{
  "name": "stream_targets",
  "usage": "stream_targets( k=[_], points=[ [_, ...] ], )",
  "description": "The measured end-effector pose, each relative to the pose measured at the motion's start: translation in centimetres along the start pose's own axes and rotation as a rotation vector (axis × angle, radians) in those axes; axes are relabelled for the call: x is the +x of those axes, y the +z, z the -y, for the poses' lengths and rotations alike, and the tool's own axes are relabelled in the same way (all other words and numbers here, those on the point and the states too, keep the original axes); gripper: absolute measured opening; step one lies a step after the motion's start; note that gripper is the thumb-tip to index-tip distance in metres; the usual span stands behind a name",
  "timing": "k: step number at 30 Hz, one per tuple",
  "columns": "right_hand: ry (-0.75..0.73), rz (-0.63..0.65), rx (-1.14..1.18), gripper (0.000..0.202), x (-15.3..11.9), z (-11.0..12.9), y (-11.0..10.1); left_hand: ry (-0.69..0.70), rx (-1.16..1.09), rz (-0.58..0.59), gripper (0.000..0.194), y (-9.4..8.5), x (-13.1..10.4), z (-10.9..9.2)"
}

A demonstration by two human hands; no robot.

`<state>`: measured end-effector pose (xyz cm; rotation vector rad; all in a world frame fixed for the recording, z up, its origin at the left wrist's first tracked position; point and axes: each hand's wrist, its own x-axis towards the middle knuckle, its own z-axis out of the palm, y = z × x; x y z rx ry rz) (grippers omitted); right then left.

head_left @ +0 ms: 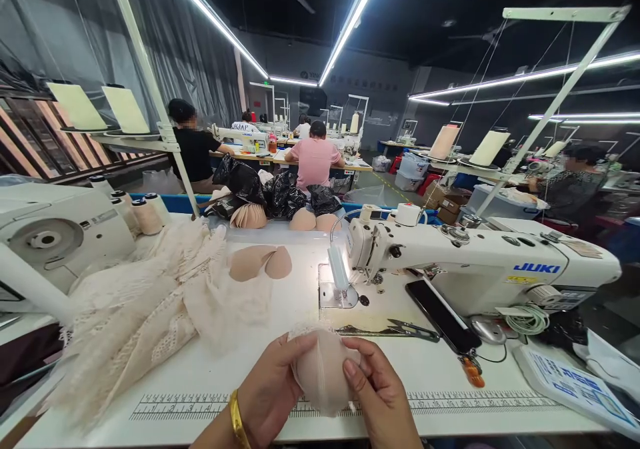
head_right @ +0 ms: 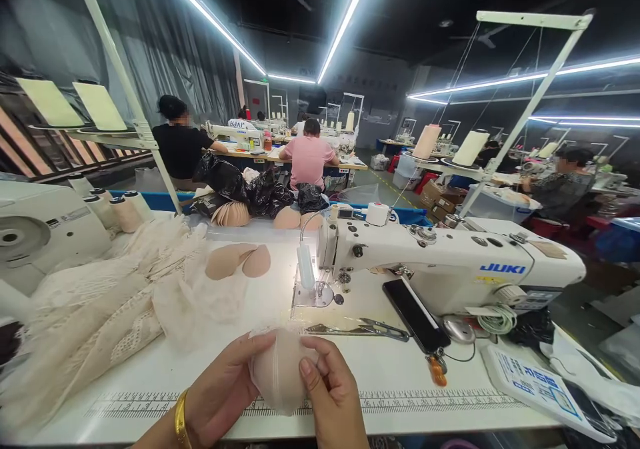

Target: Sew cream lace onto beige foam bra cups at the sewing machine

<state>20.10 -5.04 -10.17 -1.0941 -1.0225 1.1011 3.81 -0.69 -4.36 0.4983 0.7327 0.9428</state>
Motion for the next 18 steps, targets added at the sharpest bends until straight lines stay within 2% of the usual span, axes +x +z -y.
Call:
stream_targets(
  k=[3,11,18],
  points=[
    [0.056,0.010,0.036,0.045,0.3,0.1,-0.4,-0.009,-0.048,-0.055,0.035,-0.1,0.3,0.3],
    [0.103,-0.023,0.145,0.046,0.6,-0.6,-0.3,-0.041,-0.054,-0.028,0.045,0.5,0.5,0.3],
    [0.104,-0.078,0.096,0.056,0.5,0.5,0.5,-0.054,-0.083,-0.032,0.047,0.5,0.6,0.4]
  ],
)
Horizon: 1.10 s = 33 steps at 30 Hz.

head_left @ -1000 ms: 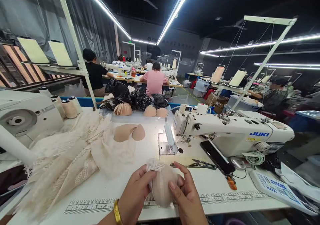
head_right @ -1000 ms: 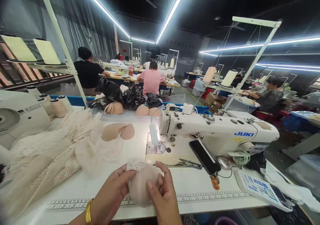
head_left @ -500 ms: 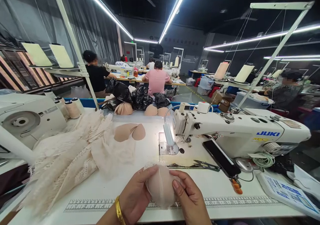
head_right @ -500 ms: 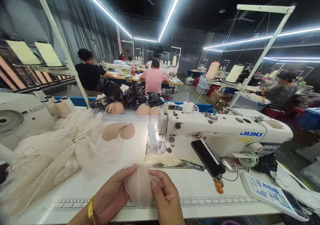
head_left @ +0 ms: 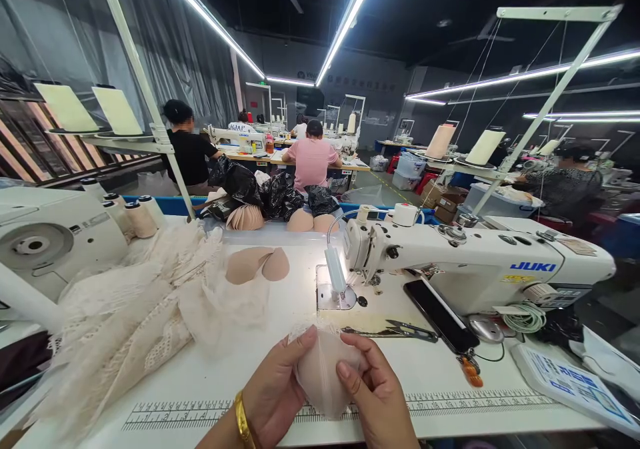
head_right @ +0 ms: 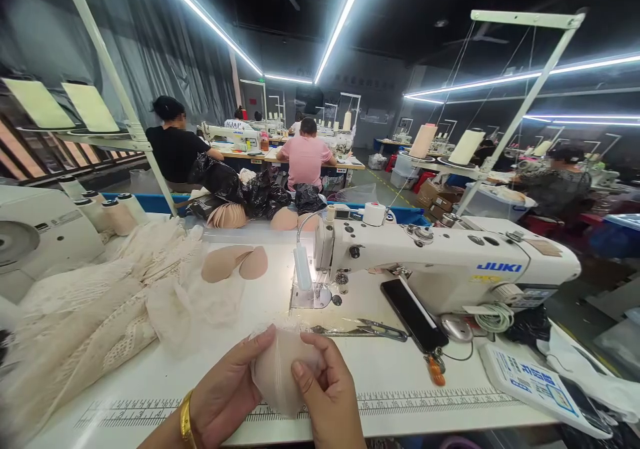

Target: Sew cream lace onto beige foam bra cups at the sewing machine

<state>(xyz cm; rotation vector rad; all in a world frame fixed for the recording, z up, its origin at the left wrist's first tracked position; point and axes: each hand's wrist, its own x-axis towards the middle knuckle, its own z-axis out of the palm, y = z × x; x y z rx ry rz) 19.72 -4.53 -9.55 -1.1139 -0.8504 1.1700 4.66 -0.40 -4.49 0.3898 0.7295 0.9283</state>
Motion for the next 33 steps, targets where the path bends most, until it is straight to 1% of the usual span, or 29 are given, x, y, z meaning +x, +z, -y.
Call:
stream_targets(
  k=[4,6,11,16,17,19,21,22,23,24,25,26,27,28,29,30,31,33],
  points=[
    [0.005,-0.033,0.018,0.057,0.1,0.1,0.3,-0.038,-0.002,-0.049,0.046,-0.1,0.0,0.0],
    [-0.003,-0.038,0.018,0.056,0.1,0.1,0.3,-0.041,0.006,-0.044,0.044,-0.1,0.0,-0.1],
    [-0.009,0.000,0.009,0.050,0.2,0.4,-0.1,-0.009,0.055,0.027,0.044,-0.1,-0.1,-0.2],
    [-0.018,0.030,-0.018,0.052,0.5,0.4,-0.3,0.043,0.188,0.097,0.045,0.0,0.1,-0.5],
    [-0.020,0.051,-0.010,0.056,0.5,0.2,-0.4,0.044,0.217,0.109,0.045,0.0,0.1,-0.6],
    [-0.019,0.143,0.020,0.074,0.5,-0.3,-0.8,0.037,0.266,0.152,0.043,0.1,0.1,-1.2],
    [-0.009,0.268,0.012,0.093,0.8,-0.7,-1.7,0.031,0.323,0.248,0.040,0.3,-0.1,-2.2],
    [-0.018,0.322,-0.042,0.097,1.0,-0.6,-2.4,0.024,0.380,0.320,0.039,0.5,-0.2,-2.9],
    [-0.059,0.361,-0.137,0.096,1.5,-0.4,-3.0,0.005,0.473,0.406,0.036,0.7,-0.2,-3.6],
    [-0.152,0.386,-0.270,0.089,2.1,0.0,-3.7,-0.013,0.616,0.505,0.030,0.9,-0.2,-4.2],
    [-0.297,0.406,-0.432,0.077,3.0,0.6,-4.3,-0.004,0.804,0.615,0.023,1.1,0.1,-4.9],
    [-0.487,0.421,-0.606,0.063,4.0,1.2,-4.8,0.046,1.025,0.724,0.015,1.2,0.6,-5.4],
    [-0.697,0.441,-0.780,0.045,5.2,1.9,-5.2,0.139,1.258,0.822,0.008,1.3,1.3,-5.7],
    [-0.881,0.467,-0.941,0.030,6.5,2.6,-5.4,0.268,1.477,0.895,0.006,1.4,2.3,-6.0],
    [-1.018,0.487,-1.084,0.024,7.8,3.1,-5.5,0.411,1.658,0.941,0.012,1.5,3.4,-6.1],
    [-1.101,0.522,-1.200,0.024,9.1,3.5,-5.6,0.525,1.794,0.961,0.018,1.6,4.6,-6.2],
    [-1.146,0.556,-1.281,0.024,10.3,3.7,-5.6,0.587,1.885,0.962,0.024,1.6,5.7,-6.2],
    [-1.131,0.610,-1.361,0.023,12.0,3.7,-5.8,0.601,1.975,0.947,0.032,1.5,7.8,-6.3]
  ],
)
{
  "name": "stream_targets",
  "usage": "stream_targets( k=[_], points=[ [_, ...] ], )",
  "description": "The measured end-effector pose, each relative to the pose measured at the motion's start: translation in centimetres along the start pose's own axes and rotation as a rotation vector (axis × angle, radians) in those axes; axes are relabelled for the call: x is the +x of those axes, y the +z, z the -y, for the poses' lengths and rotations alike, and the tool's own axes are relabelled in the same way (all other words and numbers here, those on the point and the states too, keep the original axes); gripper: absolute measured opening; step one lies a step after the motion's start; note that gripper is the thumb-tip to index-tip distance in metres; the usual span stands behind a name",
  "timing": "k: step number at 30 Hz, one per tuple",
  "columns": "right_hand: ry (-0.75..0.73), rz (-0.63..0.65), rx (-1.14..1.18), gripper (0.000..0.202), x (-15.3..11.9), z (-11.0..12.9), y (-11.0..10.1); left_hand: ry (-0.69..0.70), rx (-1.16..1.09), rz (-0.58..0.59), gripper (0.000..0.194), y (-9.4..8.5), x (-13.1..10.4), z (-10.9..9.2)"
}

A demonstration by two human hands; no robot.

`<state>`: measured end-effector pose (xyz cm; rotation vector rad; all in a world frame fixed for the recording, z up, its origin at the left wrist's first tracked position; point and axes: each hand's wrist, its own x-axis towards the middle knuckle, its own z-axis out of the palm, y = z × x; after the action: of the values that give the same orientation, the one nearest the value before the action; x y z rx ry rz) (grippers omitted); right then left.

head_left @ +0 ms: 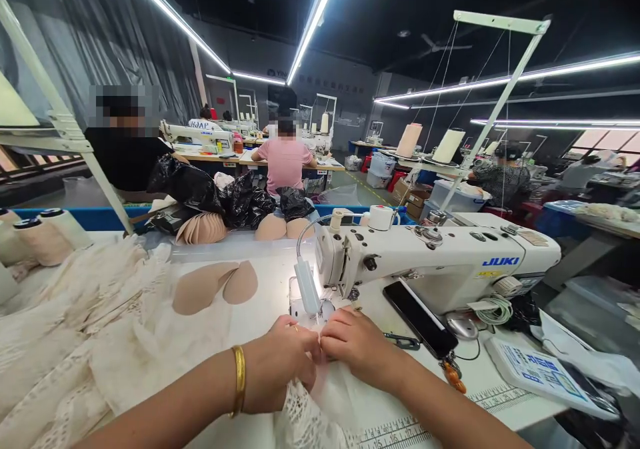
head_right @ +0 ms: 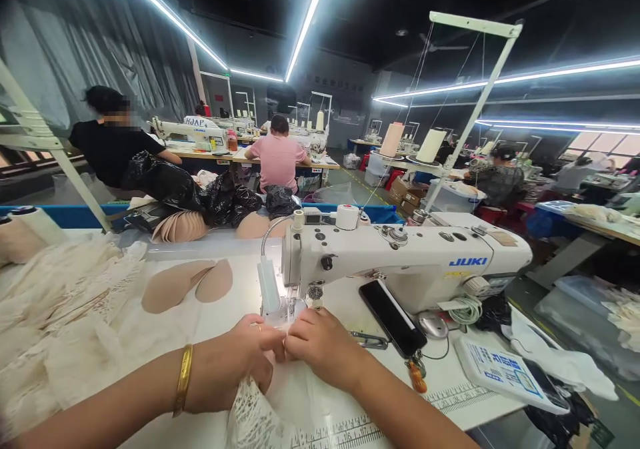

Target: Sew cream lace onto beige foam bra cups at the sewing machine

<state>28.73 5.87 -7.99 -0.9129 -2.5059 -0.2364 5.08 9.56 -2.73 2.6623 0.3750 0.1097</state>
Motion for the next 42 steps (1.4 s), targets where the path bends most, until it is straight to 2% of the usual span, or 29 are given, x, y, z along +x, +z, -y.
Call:
stream_targets(
  k=[4,9,14,20,25,34,38,42],
  points=[
    [0.130,0.030,0.086,0.032,-0.4,-1.2,0.4,0.002,0.023,-0.044,0.036,0.2,0.7,1.8],
    [0.188,0.006,0.148,0.035,-0.7,-1.2,0.1,0.042,0.027,-0.181,0.032,0.5,0.5,2.1],
    [0.244,0.017,0.148,0.044,-0.8,-1.5,0.6,0.023,0.013,-0.171,0.018,0.4,0.7,2.1],
    [0.286,0.015,0.140,0.050,-1.2,-1.7,1.2,0.019,-0.015,-0.224,0.016,0.8,0.7,2.6],
    [0.285,0.013,0.151,0.051,-1.0,-1.7,1.2,0.039,0.041,-0.192,0.030,0.8,0.7,2.8],
    [0.289,0.019,0.148,0.055,-1.3,-1.7,1.3,0.006,0.061,-0.154,0.038,1.0,0.6,2.9],
    [0.294,0.044,0.134,0.062,-1.8,-2.1,1.5,0.051,0.028,-0.211,0.027,1.5,0.7,3.7],
    [0.286,0.050,0.143,0.063,-2.1,-2.2,1.6,0.020,0.040,-0.230,0.021,1.6,1.1,4.4]
  ],
)
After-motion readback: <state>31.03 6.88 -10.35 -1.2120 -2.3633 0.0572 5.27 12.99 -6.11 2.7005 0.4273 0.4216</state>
